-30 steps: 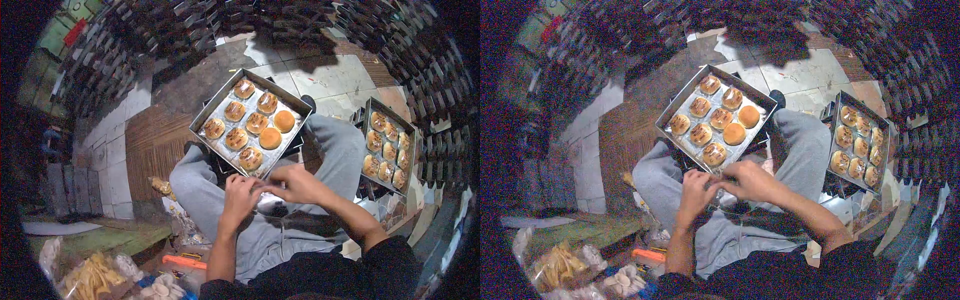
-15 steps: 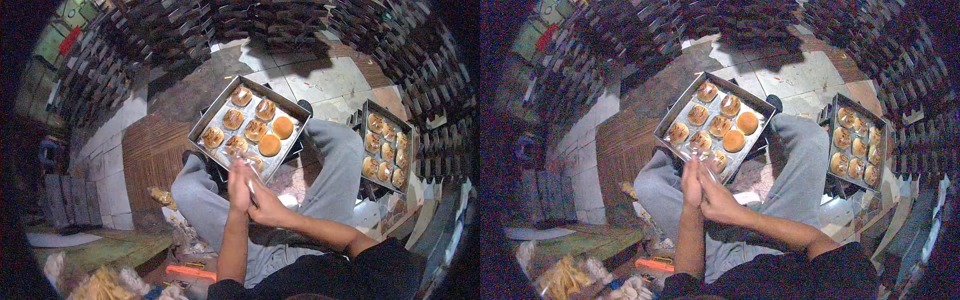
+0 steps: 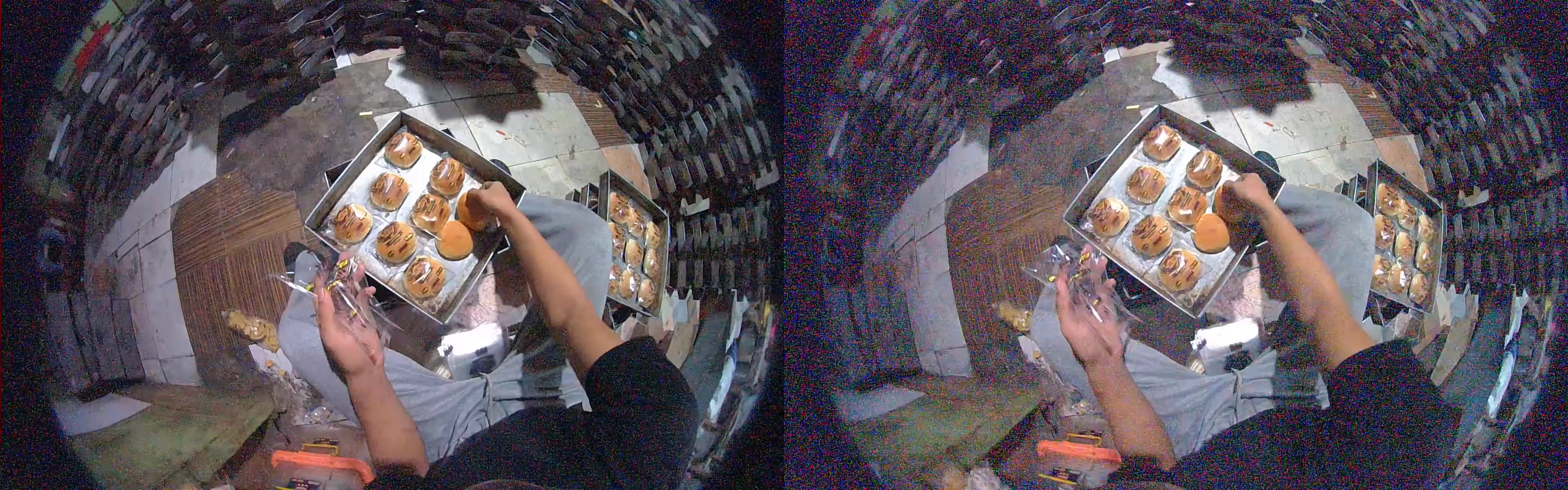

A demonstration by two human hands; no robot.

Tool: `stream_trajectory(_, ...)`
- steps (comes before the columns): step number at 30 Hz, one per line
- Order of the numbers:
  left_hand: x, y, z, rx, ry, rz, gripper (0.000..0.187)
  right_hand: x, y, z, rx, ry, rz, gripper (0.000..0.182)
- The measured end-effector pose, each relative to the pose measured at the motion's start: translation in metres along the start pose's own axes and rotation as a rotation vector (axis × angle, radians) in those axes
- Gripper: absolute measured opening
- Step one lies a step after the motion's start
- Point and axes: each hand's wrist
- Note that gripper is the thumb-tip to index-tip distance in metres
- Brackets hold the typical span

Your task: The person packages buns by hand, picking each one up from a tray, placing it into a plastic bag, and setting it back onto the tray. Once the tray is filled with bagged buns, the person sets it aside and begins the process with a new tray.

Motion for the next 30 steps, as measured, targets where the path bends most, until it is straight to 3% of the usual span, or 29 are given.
stream_trajectory(2,-0.004,0.000,0.005,0.020,-0.014,0.044,0.054,0.015,0.025,0.004,-0.035,-0.153,-0.208,0.046)
stream_trajectory(4,0.001,0.003,0.007,0.012,-0.020,0.048,0.053,0.054,0.036,-0.032,0.059,-0.508,-0.528,0.047)
stream_trajectory(5,0.003,0.004,0.010,-0.010,-0.001,0.040,0.052,0.042,0.068,0.004,0.165,-0.565,-0.689,0.048)
stream_trajectory(8,-0.005,0.000,0.026,-0.002,-0.006,0.062,0.049,0.031,0.107,0.019,0.216,-1.246,-1.152,0.040)
stream_trajectory(10,-0.004,0.003,0.032,-0.074,0.034,-0.021,0.050,0.001,0.127,0.011,0.273,-1.325,-1.175,0.038)
stream_trajectory(11,-0.007,0.005,0.035,-0.065,0.013,-0.010,0.053,-0.012,0.129,-0.012,0.208,-1.600,-0.924,0.042)
stream_trajectory(12,-0.009,0.004,0.040,-0.049,0.016,-0.019,0.053,-0.025,0.140,-0.007,0.205,-1.606,-0.903,0.042)
stream_trajectory(14,-0.011,0.001,0.043,-0.074,0.077,-0.024,0.045,-0.064,0.185,0.027,-0.020,-1.803,-0.109,0.053)
stream_trajectory(17,0.004,0.009,0.041,-0.121,0.181,-0.022,0.045,-0.078,0.250,0.095,-0.028,-1.789,0.271,0.062)
stream_trajectory(18,0.003,0.008,0.041,-0.121,0.192,0.039,0.046,-0.066,0.253,0.095,-0.091,-1.758,0.510,0.062)
stream_trajectory(20,0.002,0.007,0.039,-0.104,0.210,0.057,0.048,-0.071,0.263,0.136,-0.257,-1.510,0.764,0.058)
stream_trajectory(22,0.007,0.016,0.031,-0.092,0.219,0.039,0.047,-0.054,0.273,0.169,-0.559,-0.899,0.530,0.056)
stream_trajectory(23,0.011,0.021,0.026,-0.110,0.261,0.031,0.048,-0.043,0.282,0.183,-0.825,-0.624,0.254,0.058)
stream_trajectory(24,0.012,0.023,0.024,-0.130,0.300,0.031,0.049,-0.039,0.293,0.190,-1.058,-0.449,0.098,0.057)
stream_trajectory(25,0.009,0.020,0.024,-0.140,0.301,0.039,0.053,-0.027,0.294,0.185,-1.210,-0.327,0.082,0.055)
stream_trajectory(26,-0.008,0.016,0.022,-0.152,0.212,0.267,0.055,-0.016,0.293,0.179,-1.361,-0.193,0.061,0.054)
stream_trajectory(28,-0.002,0.017,0.039,-0.152,0.364,0.293,0.057,-0.010,0.294,0.185,-1.316,-0.135,0.131,0.054)
stream_trajectory(29,0.010,0.022,0.052,0.103,-0.008,0.028,0.059,-0.007,0.290,0.193,-1.221,-0.167,0.082,0.053)
stream_trajectory(30,0.030,0.030,0.059,0.076,0.089,0.045,0.061,-0.005,0.284,0.202,-1.130,-0.195,0.032,0.052)
Point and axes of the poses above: each hand's wrist, its own y-axis away from the middle knuckle, its own x-axis out of the palm, z = x × y, and after that the axes turned 12 degrees about -x, right-handed
